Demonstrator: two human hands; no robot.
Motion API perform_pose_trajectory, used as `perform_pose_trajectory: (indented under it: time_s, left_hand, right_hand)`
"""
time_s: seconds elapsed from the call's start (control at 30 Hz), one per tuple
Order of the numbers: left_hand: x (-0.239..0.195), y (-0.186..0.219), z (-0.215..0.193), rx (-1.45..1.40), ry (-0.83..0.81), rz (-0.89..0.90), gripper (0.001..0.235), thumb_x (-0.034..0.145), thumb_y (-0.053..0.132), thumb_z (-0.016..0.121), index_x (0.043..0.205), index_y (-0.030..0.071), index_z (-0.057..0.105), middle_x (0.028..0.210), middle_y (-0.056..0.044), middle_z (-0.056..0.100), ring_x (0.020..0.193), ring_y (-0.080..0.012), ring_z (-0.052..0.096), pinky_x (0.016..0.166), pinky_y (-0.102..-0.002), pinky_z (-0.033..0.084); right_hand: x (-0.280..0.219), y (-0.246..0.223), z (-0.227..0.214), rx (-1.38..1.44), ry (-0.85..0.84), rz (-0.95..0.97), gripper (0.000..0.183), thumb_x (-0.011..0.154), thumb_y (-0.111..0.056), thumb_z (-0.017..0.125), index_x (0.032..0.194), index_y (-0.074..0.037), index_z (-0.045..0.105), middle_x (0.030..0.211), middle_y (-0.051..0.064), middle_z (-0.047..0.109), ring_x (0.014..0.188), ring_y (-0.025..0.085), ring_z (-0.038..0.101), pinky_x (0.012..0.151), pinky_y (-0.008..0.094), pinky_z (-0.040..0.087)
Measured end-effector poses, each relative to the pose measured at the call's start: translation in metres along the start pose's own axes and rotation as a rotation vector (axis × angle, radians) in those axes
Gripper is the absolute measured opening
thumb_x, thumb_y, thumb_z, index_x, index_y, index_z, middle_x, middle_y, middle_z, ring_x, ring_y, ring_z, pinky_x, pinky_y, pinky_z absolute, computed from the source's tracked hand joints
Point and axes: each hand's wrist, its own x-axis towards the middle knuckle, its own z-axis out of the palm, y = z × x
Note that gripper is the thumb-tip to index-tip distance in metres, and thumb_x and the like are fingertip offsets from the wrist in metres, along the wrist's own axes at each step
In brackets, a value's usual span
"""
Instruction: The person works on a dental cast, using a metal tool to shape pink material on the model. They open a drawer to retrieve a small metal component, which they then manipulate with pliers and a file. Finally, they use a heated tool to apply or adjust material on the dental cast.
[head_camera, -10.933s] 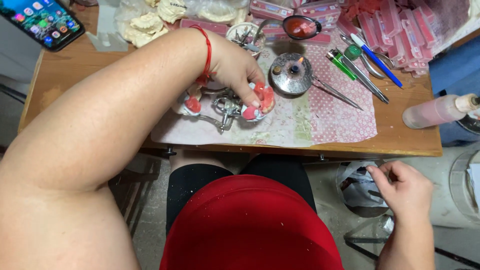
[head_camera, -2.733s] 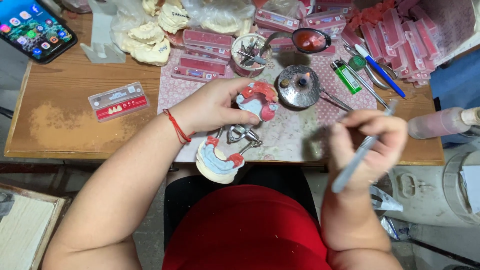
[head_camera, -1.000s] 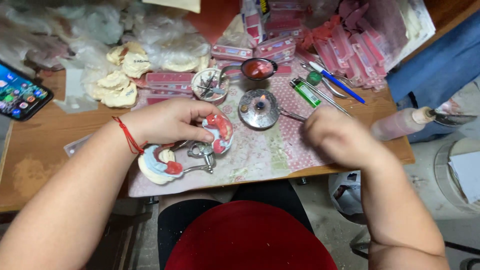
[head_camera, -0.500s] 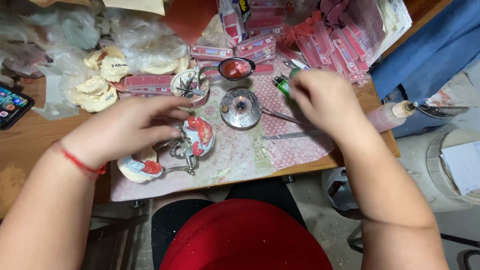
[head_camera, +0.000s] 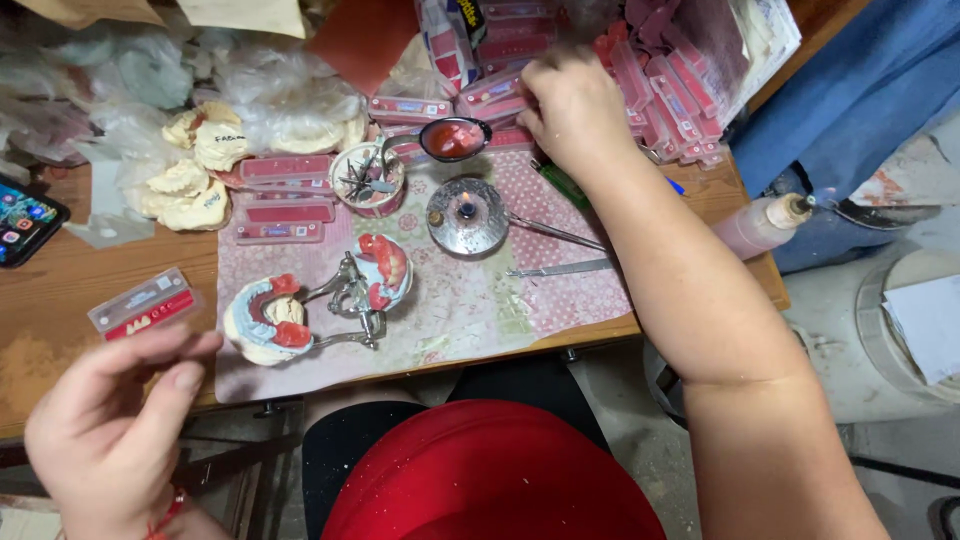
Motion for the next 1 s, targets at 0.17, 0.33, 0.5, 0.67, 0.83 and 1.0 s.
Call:
perform_pose_trajectory:
  time_s: [0.17, 0.33, 0.5, 0.67, 0.83, 1.0]
  left_hand:
    - [-0.013, 0.005, 0.003, -0.008, 0.052, 0.015, 0.027, 0.099, -0.014, 0.066, 0.124, -0.016, 0.058, 0.112, -0.028, 0.067, 0.105, -0.0347, 0.074, 0.099, -0.035, 0.060]
    - [-0.002, 0.041, 0.023, -0.001, 0.018, 0.067, 0.026, 0.092, -0.013, 0.069, 0.117, -0.015, 0.061, 0.108, -0.027, 0.069, 0.100, -0.0312, 0.074, 0.099, -0.035, 0.061]
    - [0.059, 0.110, 0.070, 0.356, -0.305, 0.590, 0.048, 0.094, 0.015, 0.080, 0.135, -0.006, 0.063, 0.123, -0.019, 0.069, 0.098, -0.0274, 0.065, 0.091, -0.038, 0.054]
    - [0.111, 0.127, 0.115, 0.626, -0.384, 0.904, 0.062, 0.102, 0.030, 0.080, 0.148, -0.003, 0.055, 0.126, -0.019, 0.068, 0.109, -0.0400, 0.062, 0.093, -0.050, 0.049]
    - [0.119, 0.118, 0.104, 0.680, -0.311, 1.021, 0.034, 0.106, 0.018, 0.081, 0.133, 0.002, 0.071, 0.109, -0.015, 0.078, 0.087, -0.0332, 0.069, 0.079, -0.045, 0.055]
    - [0.105, 0.082, 0.065, 0.558, -0.252, 0.667, 0.041, 0.100, 0.014, 0.080, 0.137, -0.002, 0.074, 0.111, -0.019, 0.076, 0.095, -0.0343, 0.069, 0.087, -0.043, 0.049]
  right_hand:
    - [-0.011, 0.018, -0.026, 0.154, 0.016, 0.173, 0.022, 0.090, -0.025, 0.081, 0.105, -0.010, 0.077, 0.095, 0.013, 0.077, 0.089, 0.037, 0.069, 0.073, 0.049, 0.050]
    - [-0.023, -0.008, -0.091, 0.475, 0.135, 0.177, 0.023, 0.099, -0.008, 0.068, 0.121, -0.007, 0.072, 0.111, 0.003, 0.075, 0.096, 0.017, 0.067, 0.084, 0.033, 0.049]
    - [-0.027, -0.060, -0.147, 1.087, -0.068, 0.126, 0.020, 0.105, -0.004, 0.063, 0.125, -0.003, 0.063, 0.118, 0.005, 0.069, 0.105, 0.009, 0.063, 0.094, 0.021, 0.051]
    - [-0.014, -0.083, -0.161, 1.288, -0.190, 0.021, 0.022, 0.101, -0.010, 0.070, 0.118, -0.005, 0.057, 0.109, 0.003, 0.065, 0.097, 0.007, 0.062, 0.087, 0.019, 0.051]
    - [0.022, -0.041, -0.113, 1.323, -0.322, -0.051, 0.032, 0.103, 0.000, 0.063, 0.133, -0.002, 0.051, 0.124, 0.014, 0.070, 0.112, 0.017, 0.070, 0.098, 0.028, 0.060]
    - [0.034, 0.023, 0.015, 0.093, -0.075, -0.028, 0.046, 0.092, -0.023, 0.075, 0.137, -0.016, 0.071, 0.119, 0.022, 0.063, 0.109, 0.046, 0.053, 0.097, 0.053, 0.045]
